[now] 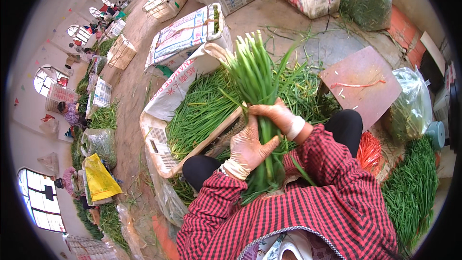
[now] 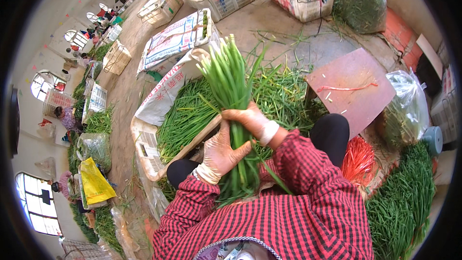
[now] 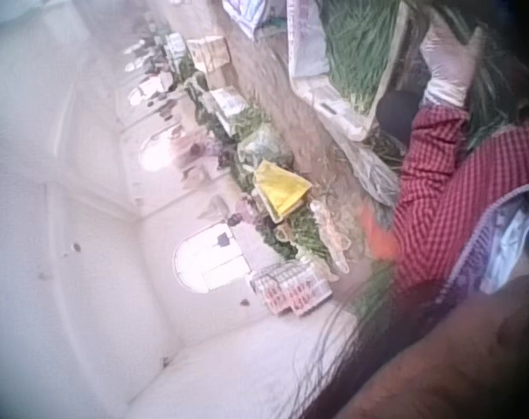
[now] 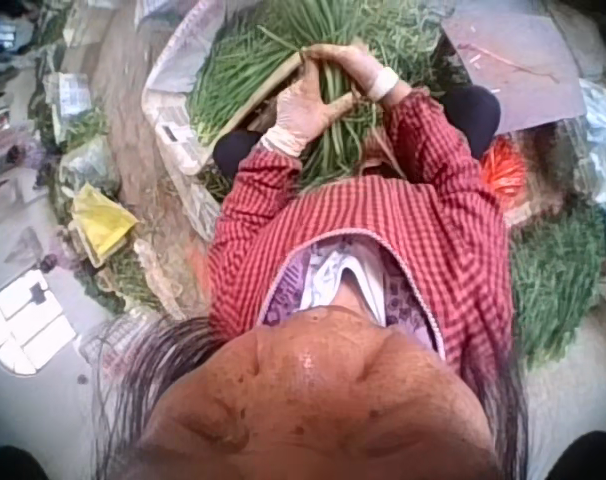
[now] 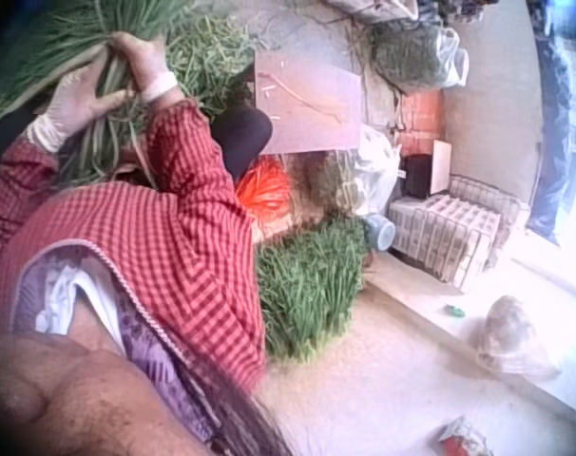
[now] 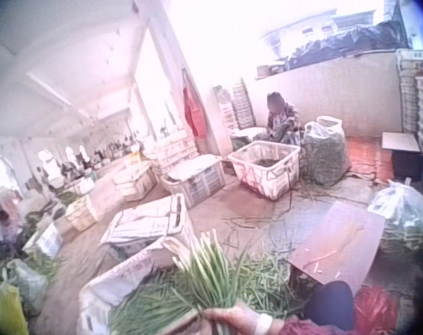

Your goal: The person sorts a bundle of green onions by hand, removes damaged leaves, and ties the bundle with a red string. Then, the person moves a full basket of sorted onions, takes a new bundle of onions, and repeats the cleaning process by stripping off loose outer layers.

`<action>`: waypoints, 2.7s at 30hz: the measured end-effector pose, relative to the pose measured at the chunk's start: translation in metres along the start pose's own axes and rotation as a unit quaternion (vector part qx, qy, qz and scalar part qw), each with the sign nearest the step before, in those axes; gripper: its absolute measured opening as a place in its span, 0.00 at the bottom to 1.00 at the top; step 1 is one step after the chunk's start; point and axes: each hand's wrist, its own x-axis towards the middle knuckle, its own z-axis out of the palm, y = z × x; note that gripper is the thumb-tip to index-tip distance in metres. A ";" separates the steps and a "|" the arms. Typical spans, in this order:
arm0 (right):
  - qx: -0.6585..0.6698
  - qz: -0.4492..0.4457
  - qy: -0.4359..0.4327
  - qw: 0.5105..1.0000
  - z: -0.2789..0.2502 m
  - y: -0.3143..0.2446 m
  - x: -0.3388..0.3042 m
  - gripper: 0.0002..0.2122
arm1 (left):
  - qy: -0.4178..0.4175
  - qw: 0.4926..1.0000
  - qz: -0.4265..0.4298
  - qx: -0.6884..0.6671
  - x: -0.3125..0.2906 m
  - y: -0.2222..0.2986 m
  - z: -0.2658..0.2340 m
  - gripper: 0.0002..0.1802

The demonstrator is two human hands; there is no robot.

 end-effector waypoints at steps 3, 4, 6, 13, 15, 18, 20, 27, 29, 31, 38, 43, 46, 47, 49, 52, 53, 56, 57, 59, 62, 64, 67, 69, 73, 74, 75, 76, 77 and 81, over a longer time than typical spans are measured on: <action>0.045 0.058 -0.073 0.995 -0.048 -0.048 -0.021 0.21 | -0.155 0.954 -0.025 -0.256 0.005 0.008 -0.016 0.41; 0.010 0.047 -0.069 0.996 -0.079 -0.045 -0.022 0.22 | -0.144 0.918 -0.050 -0.366 0.005 -0.001 -0.013 0.34; -0.016 0.034 -0.109 0.993 -0.090 -0.072 -0.042 0.25 | -0.093 0.858 -0.108 -0.493 0.000 -0.035 -0.014 0.29; 0.018 0.137 -0.237 0.962 -0.080 -0.059 -0.070 0.34 | -0.014 0.668 0.008 -0.744 0.024 -0.086 0.012 0.64; -0.080 0.117 -0.213 0.967 -0.068 -0.031 -0.072 0.36 | -0.016 0.635 0.000 -0.772 0.020 -0.058 0.002 0.64; -0.175 0.161 -0.257 0.937 -0.050 -0.011 -0.070 0.43 | 0.020 0.593 -0.001 -0.805 0.032 -0.060 0.002 0.64; -0.169 0.129 -0.255 0.943 -0.042 -0.013 -0.074 0.48 | 0.030 0.583 -0.008 -0.812 0.030 -0.068 0.003 0.63; -0.322 -0.244 -0.148 0.903 -0.034 -0.035 -0.048 0.44 | 0.024 0.568 -0.015 -0.823 0.033 -0.050 -0.011 0.55; -0.468 -0.332 -0.114 0.811 -0.006 -0.067 -0.038 0.36 | 0.030 0.576 -0.017 -0.816 0.030 -0.053 -0.015 0.55; -0.506 -0.408 -0.095 0.754 0.020 -0.082 -0.025 0.34 | 0.038 0.601 -0.040 -0.798 0.029 -0.051 -0.018 0.51; -0.598 -0.411 -0.231 0.649 0.040 -0.061 0.017 0.30 | 0.013 0.590 -0.024 -0.807 0.029 -0.048 -0.020 0.40; -0.544 -0.365 -0.207 0.727 0.041 -0.032 0.024 0.45 | 0.050 0.680 -0.027 -0.731 0.041 -0.044 -0.026 0.31; -0.545 -0.356 -0.178 0.738 0.039 -0.029 0.018 0.56 | 0.070 0.680 -0.077 -0.725 0.046 -0.039 -0.028 0.33; -0.514 -0.326 -0.166 0.776 0.035 -0.029 0.014 0.57 | 0.061 0.676 -0.083 -0.729 0.046 -0.041 -0.031 0.33; -0.443 -0.259 -0.149 0.845 0.021 -0.033 0.008 0.59 | 0.044 0.668 -0.096 -0.737 0.044 -0.051 -0.042 0.31; -0.330 -0.042 -0.238 0.913 -0.007 -0.019 0.000 0.60 | 0.141 0.686 -0.090 -0.708 0.049 -0.061 -0.056 0.27; -0.301 0.030 -0.278 0.912 -0.017 -0.013 -0.006 0.58 | 0.171 0.689 -0.092 -0.698 0.050 -0.066 -0.065 0.27; -0.413 0.114 -0.299 0.853 -0.064 0.002 -0.023 0.41 | 0.239 0.679 -0.089 -0.689 0.049 -0.093 -0.111 0.22; -0.341 0.177 -0.236 0.893 -0.075 0.002 -0.028 0.34 | 0.254 0.671 -0.095 -0.690 0.046 -0.101 -0.125 0.22; -0.306 0.175 -0.189 0.917 -0.086 -0.016 -0.019 0.31 | 0.273 0.702 -0.115 -0.647 0.042 -0.106 -0.141 0.15; -0.449 0.039 -0.160 0.878 -0.090 -0.027 -0.006 0.32 | 0.264 0.722 -0.136 -0.626 0.045 -0.108 -0.149 0.15; -0.545 -0.006 -0.153 0.824 -0.091 -0.032 -0.004 0.33 | 0.326 0.722 -0.102 -0.602 0.041 -0.147 -0.171 0.15; -0.724 0.112 -0.110 0.672 -0.142 -0.020 -0.016 0.30 | 0.391 0.708 -0.121 -0.575 0.016 -0.154 -0.189 0.19; -0.702 0.084 0.010 0.707 -0.183 -0.014 -0.024 0.23 | 0.439 0.694 -0.137 -0.554 0.006 -0.152 -0.187 0.22; -0.331 -0.155 0.123 0.923 -0.175 -0.020 -0.011 0.12 | 0.515 0.665 -0.164 -0.515 -0.008 -0.215 -0.185 0.28; -0.305 -0.209 0.110 0.922 -0.148 -0.032 -0.012 0.09 | 0.526 0.652 -0.176 -0.517 -0.013 -0.224 -0.181 0.28; -0.299 -0.230 0.080 0.923 -0.113 -0.051 -0.018 0.09 | 0.535 0.638 -0.187 -0.521 -0.018 -0.230 -0.175 0.28; -0.320 -0.298 0.044 0.898 -0.091 -0.060 -0.021 0.08 | 0.535 0.628 -0.194 -0.532 -0.018 -0.232 -0.165 0.28; -0.390 -0.379 0.034 0.839 -0.071 -0.071 -0.025 0.07 | 0.532 0.614 -0.209 -0.545 -0.016 -0.233 -0.153 0.28; -0.489 -0.340 0.017 0.803 -0.037 -0.065 -0.023 0.08 | 0.491 0.592 -0.248 -0.589 -0.007 -0.217 -0.108 0.29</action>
